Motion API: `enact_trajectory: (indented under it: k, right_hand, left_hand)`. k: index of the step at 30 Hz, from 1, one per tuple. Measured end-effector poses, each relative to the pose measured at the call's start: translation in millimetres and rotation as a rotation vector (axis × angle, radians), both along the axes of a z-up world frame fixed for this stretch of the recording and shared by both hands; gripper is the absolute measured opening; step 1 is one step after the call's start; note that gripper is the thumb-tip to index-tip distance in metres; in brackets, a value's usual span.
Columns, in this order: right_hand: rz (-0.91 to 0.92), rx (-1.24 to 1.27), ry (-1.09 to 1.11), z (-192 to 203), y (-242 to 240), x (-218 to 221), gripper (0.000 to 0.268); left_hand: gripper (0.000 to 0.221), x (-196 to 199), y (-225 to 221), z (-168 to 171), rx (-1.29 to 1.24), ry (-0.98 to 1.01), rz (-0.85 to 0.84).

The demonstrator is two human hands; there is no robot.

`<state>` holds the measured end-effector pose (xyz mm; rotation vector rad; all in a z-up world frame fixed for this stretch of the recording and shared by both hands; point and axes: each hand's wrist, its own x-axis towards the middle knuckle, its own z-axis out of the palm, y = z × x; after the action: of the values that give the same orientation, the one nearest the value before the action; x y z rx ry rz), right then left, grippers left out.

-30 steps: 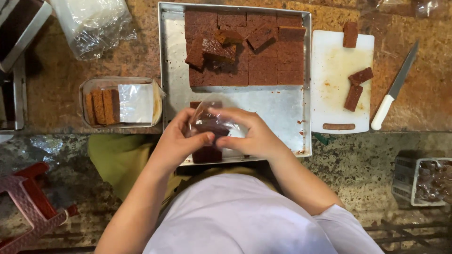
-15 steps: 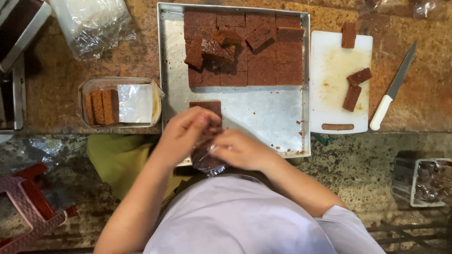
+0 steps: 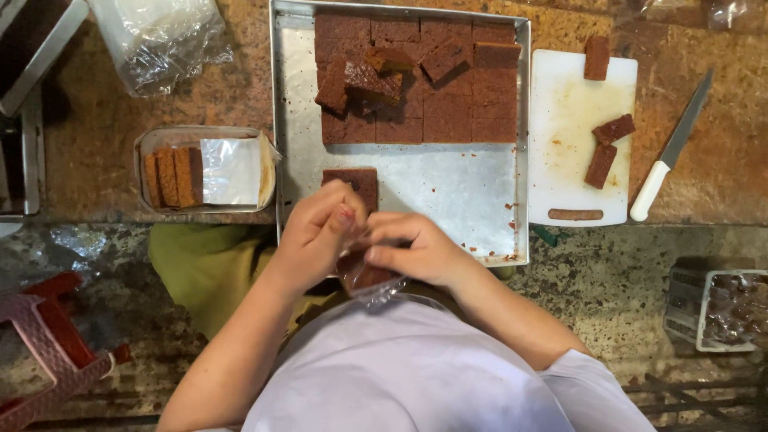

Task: The person places squares of brownie into individual plastic sleeves by hand, picking each piece from a metal tray and sliding it into a sleeve.

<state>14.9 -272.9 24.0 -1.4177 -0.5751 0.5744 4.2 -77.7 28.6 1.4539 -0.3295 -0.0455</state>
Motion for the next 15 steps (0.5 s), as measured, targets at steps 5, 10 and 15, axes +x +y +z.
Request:
enact_trajectory:
  k: [5, 10, 15]
  right_hand:
    - [-0.106, 0.036, 0.081, -24, -11, 0, 0.01]
    - [0.021, 0.073, 0.06, -13, -12, 3, 0.012]
    - [0.27, 0.088, 0.067, -3, -18, 17, 0.013]
  left_hand:
    - [0.038, 3, 2, 0, 0.226, -0.189, -0.041]
    - [0.048, 0, -10, -9, 0.064, -0.239, -0.009]
    - [0.056, 5, -18, -14, -0.006, -0.221, -0.044]
